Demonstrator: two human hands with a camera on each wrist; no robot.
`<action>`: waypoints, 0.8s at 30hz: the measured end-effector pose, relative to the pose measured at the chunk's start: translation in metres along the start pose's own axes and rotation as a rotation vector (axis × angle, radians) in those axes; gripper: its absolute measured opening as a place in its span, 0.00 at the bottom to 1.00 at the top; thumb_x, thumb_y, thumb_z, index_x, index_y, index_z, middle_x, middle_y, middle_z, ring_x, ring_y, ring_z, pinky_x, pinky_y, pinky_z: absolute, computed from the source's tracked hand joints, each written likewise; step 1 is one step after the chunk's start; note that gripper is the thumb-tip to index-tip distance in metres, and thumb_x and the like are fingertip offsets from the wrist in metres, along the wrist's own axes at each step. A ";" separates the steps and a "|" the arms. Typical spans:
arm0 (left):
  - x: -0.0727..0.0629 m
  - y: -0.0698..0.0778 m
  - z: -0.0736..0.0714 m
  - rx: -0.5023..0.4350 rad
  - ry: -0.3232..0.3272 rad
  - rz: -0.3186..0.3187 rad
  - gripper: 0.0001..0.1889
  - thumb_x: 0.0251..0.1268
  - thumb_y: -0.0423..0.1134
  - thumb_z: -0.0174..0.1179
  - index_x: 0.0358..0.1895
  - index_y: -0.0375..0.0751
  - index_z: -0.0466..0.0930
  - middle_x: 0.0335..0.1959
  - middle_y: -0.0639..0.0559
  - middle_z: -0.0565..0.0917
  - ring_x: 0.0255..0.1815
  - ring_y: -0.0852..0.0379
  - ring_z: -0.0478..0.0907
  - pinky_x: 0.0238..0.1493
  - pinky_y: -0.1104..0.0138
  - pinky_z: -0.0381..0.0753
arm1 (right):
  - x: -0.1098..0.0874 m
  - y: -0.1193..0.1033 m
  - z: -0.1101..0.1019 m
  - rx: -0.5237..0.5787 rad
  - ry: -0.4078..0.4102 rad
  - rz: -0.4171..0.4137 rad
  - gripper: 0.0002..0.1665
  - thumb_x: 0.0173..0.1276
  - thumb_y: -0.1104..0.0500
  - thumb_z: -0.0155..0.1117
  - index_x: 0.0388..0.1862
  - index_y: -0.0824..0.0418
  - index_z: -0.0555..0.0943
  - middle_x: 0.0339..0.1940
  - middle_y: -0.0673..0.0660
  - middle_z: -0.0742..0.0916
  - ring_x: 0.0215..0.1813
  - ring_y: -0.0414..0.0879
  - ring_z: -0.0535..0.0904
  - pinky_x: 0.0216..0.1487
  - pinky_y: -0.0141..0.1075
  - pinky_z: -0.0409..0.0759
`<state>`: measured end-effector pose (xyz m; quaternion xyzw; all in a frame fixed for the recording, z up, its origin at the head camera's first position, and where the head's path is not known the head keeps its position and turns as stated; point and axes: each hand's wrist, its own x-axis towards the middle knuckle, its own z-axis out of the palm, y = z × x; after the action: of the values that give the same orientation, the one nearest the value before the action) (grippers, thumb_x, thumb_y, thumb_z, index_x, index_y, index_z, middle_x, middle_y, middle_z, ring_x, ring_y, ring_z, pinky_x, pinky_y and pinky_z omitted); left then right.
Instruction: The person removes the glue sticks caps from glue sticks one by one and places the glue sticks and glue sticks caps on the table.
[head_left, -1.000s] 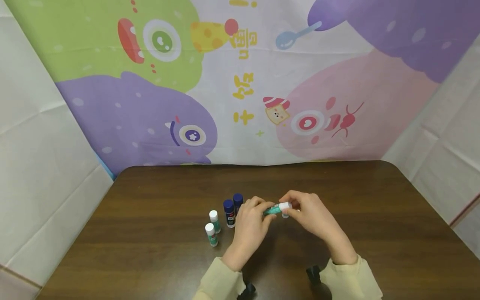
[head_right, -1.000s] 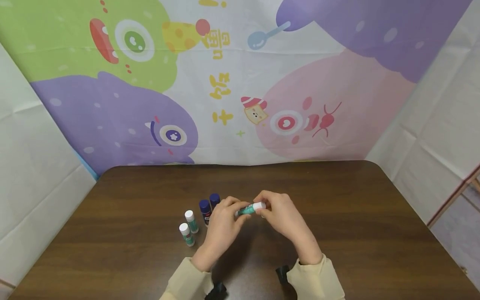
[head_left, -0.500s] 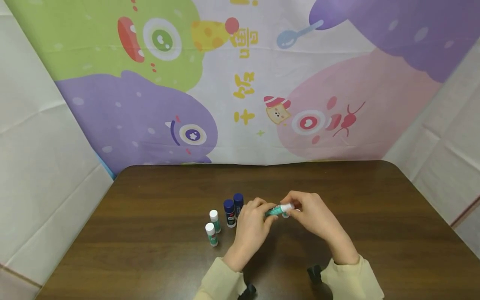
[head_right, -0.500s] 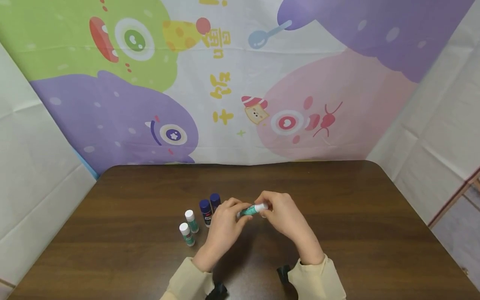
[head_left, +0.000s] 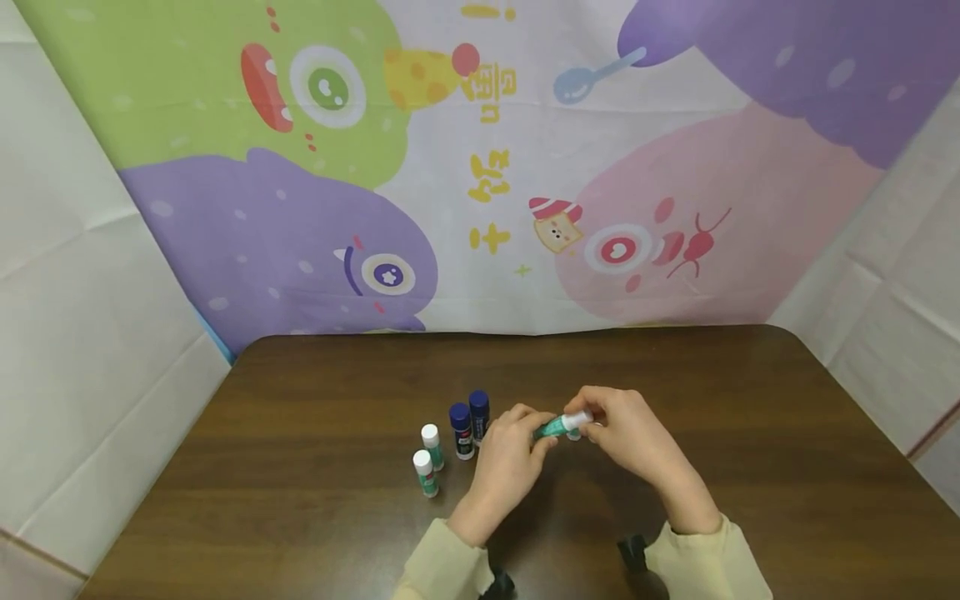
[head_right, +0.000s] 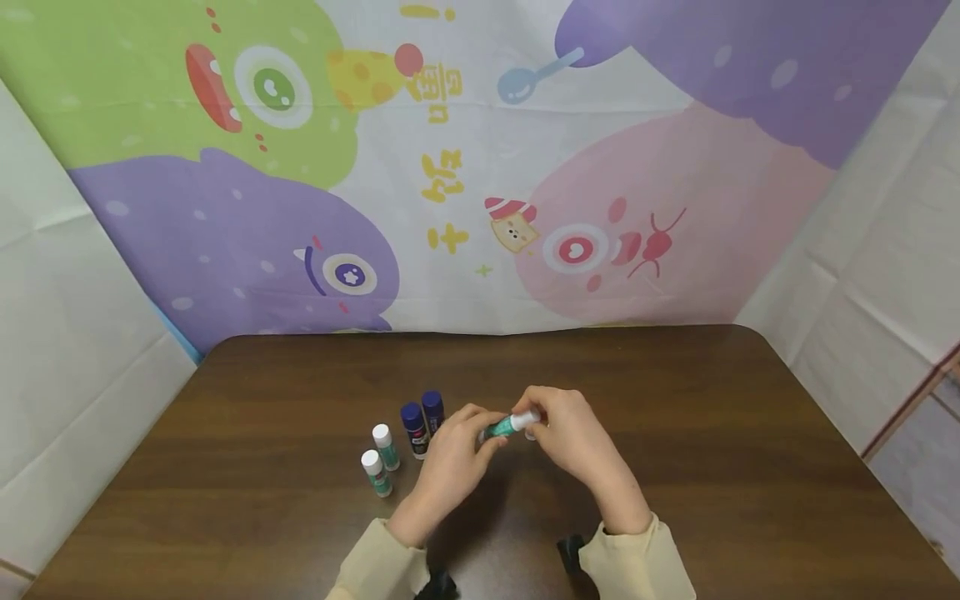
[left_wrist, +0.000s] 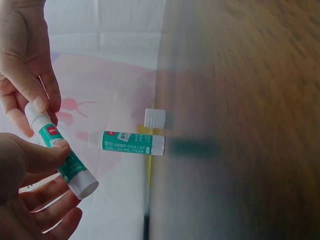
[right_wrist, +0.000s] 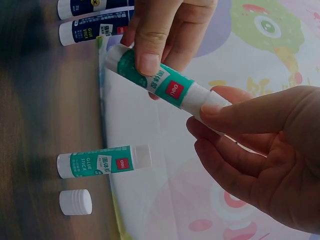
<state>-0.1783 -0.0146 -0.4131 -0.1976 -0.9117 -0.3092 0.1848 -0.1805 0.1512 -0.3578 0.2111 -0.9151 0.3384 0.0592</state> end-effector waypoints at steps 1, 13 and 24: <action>0.000 -0.001 0.001 -0.003 -0.002 -0.004 0.13 0.51 0.39 0.66 0.42 0.46 0.83 0.34 0.55 0.80 0.32 0.61 0.76 0.35 0.67 0.72 | 0.000 0.000 0.000 0.000 0.002 0.000 0.09 0.53 0.71 0.65 0.32 0.60 0.80 0.28 0.52 0.84 0.28 0.41 0.76 0.26 0.29 0.74; 0.002 0.003 0.009 -0.054 -0.048 -0.064 0.11 0.56 0.38 0.62 0.44 0.44 0.81 0.37 0.54 0.81 0.33 0.61 0.78 0.31 0.69 0.75 | -0.002 0.003 -0.003 0.022 0.011 0.028 0.08 0.55 0.70 0.64 0.32 0.60 0.80 0.29 0.54 0.84 0.27 0.41 0.77 0.25 0.28 0.74; 0.007 -0.001 0.017 -0.139 0.015 -0.140 0.10 0.52 0.39 0.65 0.39 0.43 0.81 0.34 0.52 0.82 0.33 0.59 0.80 0.32 0.69 0.75 | -0.004 0.010 -0.008 -0.034 0.054 0.070 0.08 0.57 0.63 0.65 0.37 0.60 0.79 0.29 0.52 0.83 0.28 0.41 0.75 0.29 0.32 0.74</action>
<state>-0.1884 -0.0030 -0.4230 -0.1433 -0.8983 -0.3853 0.1554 -0.1814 0.1647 -0.3589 0.1685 -0.9257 0.3302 0.0755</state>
